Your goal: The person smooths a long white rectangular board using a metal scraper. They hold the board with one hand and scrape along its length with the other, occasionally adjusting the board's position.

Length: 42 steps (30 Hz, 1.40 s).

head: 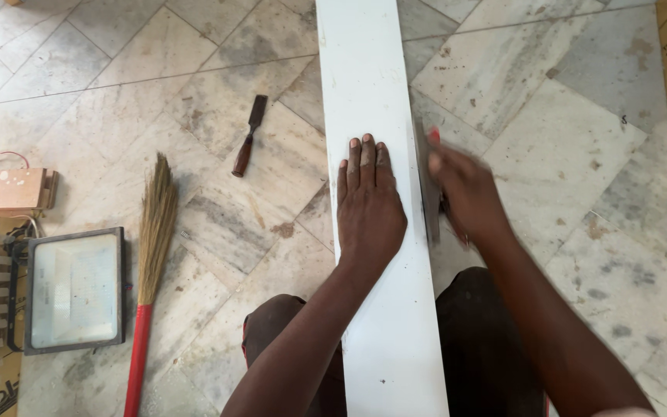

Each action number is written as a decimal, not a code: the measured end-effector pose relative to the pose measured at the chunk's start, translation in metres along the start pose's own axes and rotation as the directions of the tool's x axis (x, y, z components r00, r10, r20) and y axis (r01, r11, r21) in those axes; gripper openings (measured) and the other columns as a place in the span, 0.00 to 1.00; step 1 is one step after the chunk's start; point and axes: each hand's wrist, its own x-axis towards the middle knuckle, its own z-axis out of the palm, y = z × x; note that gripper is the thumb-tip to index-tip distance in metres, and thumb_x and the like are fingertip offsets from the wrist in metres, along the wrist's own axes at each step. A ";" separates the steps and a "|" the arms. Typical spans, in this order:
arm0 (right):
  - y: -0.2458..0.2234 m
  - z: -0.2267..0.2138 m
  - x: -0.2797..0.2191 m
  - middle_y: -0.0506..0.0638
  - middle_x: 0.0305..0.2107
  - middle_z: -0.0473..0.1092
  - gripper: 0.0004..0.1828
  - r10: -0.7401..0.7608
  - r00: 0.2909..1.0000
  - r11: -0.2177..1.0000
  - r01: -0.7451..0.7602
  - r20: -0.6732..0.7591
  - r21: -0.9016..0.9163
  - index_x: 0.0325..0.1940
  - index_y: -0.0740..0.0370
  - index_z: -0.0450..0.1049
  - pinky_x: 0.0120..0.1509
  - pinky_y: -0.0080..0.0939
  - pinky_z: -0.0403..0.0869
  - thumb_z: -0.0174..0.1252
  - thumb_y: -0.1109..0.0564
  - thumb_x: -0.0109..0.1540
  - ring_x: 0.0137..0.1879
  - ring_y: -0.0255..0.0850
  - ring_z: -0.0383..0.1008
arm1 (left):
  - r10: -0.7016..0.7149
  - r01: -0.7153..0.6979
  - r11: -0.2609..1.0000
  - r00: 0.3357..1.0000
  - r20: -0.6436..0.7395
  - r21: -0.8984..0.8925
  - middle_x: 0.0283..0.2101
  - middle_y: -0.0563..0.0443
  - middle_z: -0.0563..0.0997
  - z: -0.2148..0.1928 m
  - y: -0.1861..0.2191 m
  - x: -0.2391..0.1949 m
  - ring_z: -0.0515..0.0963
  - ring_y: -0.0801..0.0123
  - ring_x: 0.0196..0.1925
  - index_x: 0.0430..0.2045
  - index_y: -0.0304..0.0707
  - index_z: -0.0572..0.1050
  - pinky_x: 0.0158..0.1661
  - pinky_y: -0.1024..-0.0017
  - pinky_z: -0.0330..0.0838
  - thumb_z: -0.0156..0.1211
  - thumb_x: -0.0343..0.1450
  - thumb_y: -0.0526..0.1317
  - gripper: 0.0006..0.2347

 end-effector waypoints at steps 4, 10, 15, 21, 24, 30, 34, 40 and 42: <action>0.012 -0.008 -0.125 0.48 0.37 0.71 0.31 0.188 0.982 0.978 -0.184 0.033 -0.097 0.70 0.56 0.69 0.48 0.35 0.69 0.50 0.44 0.65 0.42 0.36 0.70 | 0.027 -0.028 0.997 1.000 0.012 0.068 0.75 0.29 0.53 0.001 -0.002 -0.002 0.45 0.50 0.80 0.68 0.21 0.56 0.74 0.53 0.35 0.41 0.71 0.29 0.26; 0.020 -0.002 -0.131 0.48 0.29 0.63 0.27 0.057 0.998 0.995 -0.055 0.023 -0.088 0.71 0.54 0.69 0.44 0.35 0.67 0.53 0.49 0.67 0.37 0.36 0.65 | 0.045 -0.047 0.997 0.999 0.024 0.065 0.75 0.29 0.54 0.001 -0.003 -0.004 0.46 0.50 0.80 0.68 0.20 0.57 0.74 0.51 0.35 0.42 0.72 0.30 0.25; 0.013 0.004 -0.008 0.50 0.39 0.71 0.27 -0.033 0.999 0.995 0.031 -0.021 -0.098 0.70 0.54 0.70 0.51 0.38 0.70 0.52 0.44 0.69 0.46 0.38 0.71 | 0.055 -0.055 0.998 0.998 0.011 0.004 0.74 0.27 0.55 -0.002 -0.001 -0.003 0.47 0.48 0.80 0.67 0.18 0.58 0.75 0.51 0.37 0.44 0.74 0.33 0.24; -0.015 0.010 0.159 0.62 0.51 0.75 0.28 -0.280 0.960 0.960 0.280 -0.025 0.019 0.68 0.65 0.72 0.62 0.43 0.72 0.50 0.45 0.70 0.57 0.45 0.75 | 0.084 -0.086 0.992 0.996 0.025 0.092 0.74 0.26 0.55 -0.001 0.000 0.000 0.48 0.47 0.79 0.66 0.18 0.58 0.74 0.51 0.38 0.42 0.71 0.29 0.25; -0.026 0.011 0.183 0.71 0.47 0.76 0.28 -0.132 0.991 0.990 0.131 0.028 0.049 0.71 0.60 0.72 0.53 0.53 0.71 0.47 0.45 0.71 0.47 0.61 0.75 | 0.067 -0.067 0.996 0.998 0.012 0.065 0.74 0.27 0.56 -0.001 -0.002 -0.001 0.48 0.48 0.79 0.66 0.19 0.59 0.74 0.52 0.39 0.42 0.71 0.29 0.25; -0.004 0.004 0.092 0.62 0.57 0.74 0.33 -0.142 0.990 0.989 0.141 0.024 0.037 0.68 0.62 0.70 0.65 0.47 0.71 0.50 0.38 0.66 0.63 0.49 0.75 | 0.042 -0.043 0.998 0.999 0.002 0.042 0.74 0.30 0.57 -0.002 -0.001 0.003 0.49 0.51 0.79 0.66 0.21 0.60 0.74 0.52 0.38 0.42 0.72 0.30 0.24; 0.021 -0.004 -0.047 0.53 0.41 0.71 0.35 0.032 0.998 0.986 -0.022 0.060 -0.168 0.76 0.50 0.64 0.54 0.42 0.71 0.44 0.37 0.67 0.48 0.43 0.72 | 0.039 -0.039 0.999 0.999 -0.009 -0.007 0.74 0.32 0.57 -0.001 -0.003 0.000 0.49 0.54 0.79 0.66 0.23 0.60 0.75 0.54 0.38 0.43 0.73 0.31 0.23; 0.027 -0.005 -0.141 0.47 0.29 0.65 0.28 0.049 0.996 0.998 -0.047 0.073 -0.035 0.71 0.54 0.69 0.44 0.36 0.67 0.53 0.48 0.67 0.37 0.36 0.66 | 0.058 -0.059 0.996 0.998 0.025 0.059 0.75 0.34 0.57 0.001 -0.004 -0.002 0.48 0.55 0.80 0.67 0.24 0.60 0.75 0.55 0.38 0.43 0.71 0.29 0.25; 0.028 -0.004 -0.114 0.47 0.28 0.64 0.29 -0.006 0.998 0.996 0.012 0.066 -0.089 0.73 0.52 0.67 0.43 0.35 0.68 0.53 0.48 0.67 0.36 0.35 0.65 | 0.066 -0.066 0.998 0.998 0.018 0.024 0.74 0.32 0.57 0.000 -0.004 -0.003 0.49 0.54 0.79 0.67 0.22 0.60 0.75 0.55 0.38 0.45 0.72 0.30 0.24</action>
